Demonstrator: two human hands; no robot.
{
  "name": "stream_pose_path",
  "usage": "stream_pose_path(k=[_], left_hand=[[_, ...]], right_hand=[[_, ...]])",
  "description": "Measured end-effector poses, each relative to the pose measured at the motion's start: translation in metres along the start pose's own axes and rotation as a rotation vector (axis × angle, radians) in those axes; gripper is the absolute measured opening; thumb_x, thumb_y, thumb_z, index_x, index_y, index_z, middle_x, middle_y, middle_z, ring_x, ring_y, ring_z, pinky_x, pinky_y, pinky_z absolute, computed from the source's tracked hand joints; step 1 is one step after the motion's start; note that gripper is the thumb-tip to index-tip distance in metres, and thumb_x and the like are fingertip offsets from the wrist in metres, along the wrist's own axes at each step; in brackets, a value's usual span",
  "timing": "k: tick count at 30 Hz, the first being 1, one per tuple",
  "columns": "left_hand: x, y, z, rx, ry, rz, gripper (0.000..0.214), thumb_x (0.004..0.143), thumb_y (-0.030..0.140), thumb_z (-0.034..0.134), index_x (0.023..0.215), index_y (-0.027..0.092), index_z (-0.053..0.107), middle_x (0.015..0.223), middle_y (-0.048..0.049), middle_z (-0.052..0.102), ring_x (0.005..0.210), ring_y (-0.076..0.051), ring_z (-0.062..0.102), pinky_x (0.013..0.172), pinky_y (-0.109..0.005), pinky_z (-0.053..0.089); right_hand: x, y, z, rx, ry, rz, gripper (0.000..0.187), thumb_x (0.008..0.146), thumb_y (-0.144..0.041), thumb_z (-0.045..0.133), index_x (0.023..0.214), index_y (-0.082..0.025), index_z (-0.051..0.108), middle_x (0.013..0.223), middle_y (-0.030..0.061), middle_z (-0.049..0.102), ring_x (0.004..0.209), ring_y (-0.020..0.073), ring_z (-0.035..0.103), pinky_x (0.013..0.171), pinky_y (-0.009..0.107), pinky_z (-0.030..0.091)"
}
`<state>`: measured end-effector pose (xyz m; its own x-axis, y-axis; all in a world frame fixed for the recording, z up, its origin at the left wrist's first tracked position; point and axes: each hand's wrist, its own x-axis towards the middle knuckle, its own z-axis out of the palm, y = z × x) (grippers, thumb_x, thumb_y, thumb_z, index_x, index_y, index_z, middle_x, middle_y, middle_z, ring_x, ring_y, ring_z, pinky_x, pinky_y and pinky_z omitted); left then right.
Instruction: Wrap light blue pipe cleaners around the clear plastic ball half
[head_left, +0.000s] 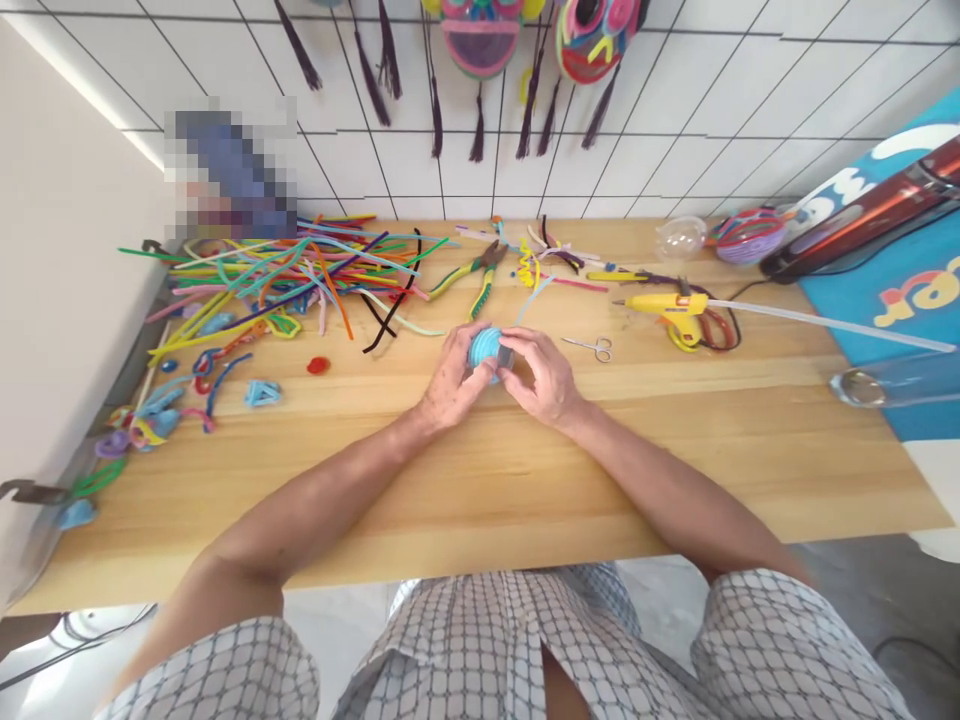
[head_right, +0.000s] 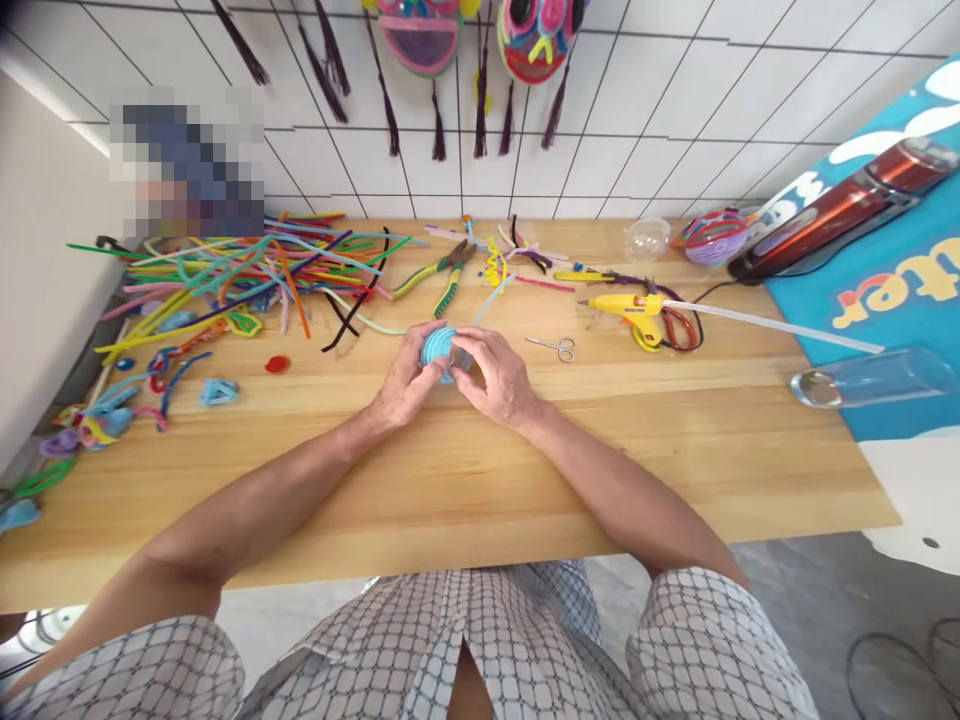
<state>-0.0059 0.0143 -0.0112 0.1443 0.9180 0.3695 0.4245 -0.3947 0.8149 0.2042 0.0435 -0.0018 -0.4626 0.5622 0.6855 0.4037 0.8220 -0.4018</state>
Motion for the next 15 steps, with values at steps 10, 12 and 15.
stream_pose_path(k=[10,12,15], left_hand=[[0.0022,-0.0058,-0.001,0.017,0.0,0.044,0.056,0.109,0.053,0.054,0.154,0.019,0.051,0.152,-0.0181,0.063,0.143,-0.033,0.062,0.124,-0.052,0.051],[0.0029,-0.0064,-0.0014,0.024,0.005,0.047,0.055,0.109,0.052,0.055,0.154,0.019,0.052,0.151,-0.0178,0.064,0.142,-0.033,0.062,0.124,-0.053,0.052],[0.0034,-0.0071,-0.0013,0.027,0.011,0.048,0.055,0.109,0.052,0.056,0.154,0.019,0.053,0.15,-0.017,0.064,0.141,-0.033,0.063,0.124,-0.053,0.052]], right_hand=[[0.0009,0.0011,0.0019,0.04,0.039,-0.03,0.047,0.103,-0.028,0.069,0.148,-0.027,0.056,0.142,0.0163,0.073,0.131,0.0319,0.073,0.11,0.055,0.065],[0.0008,0.0021,0.0031,0.044,0.032,-0.023,0.05,0.101,-0.029,0.07,0.149,-0.028,0.055,0.142,0.016,0.072,0.131,0.0329,0.073,0.11,0.057,0.065],[0.0001,0.0037,0.0055,0.065,0.035,-0.002,0.053,0.1,-0.027,0.07,0.15,-0.029,0.053,0.143,0.0159,0.071,0.133,0.0341,0.071,0.11,0.058,0.065]])
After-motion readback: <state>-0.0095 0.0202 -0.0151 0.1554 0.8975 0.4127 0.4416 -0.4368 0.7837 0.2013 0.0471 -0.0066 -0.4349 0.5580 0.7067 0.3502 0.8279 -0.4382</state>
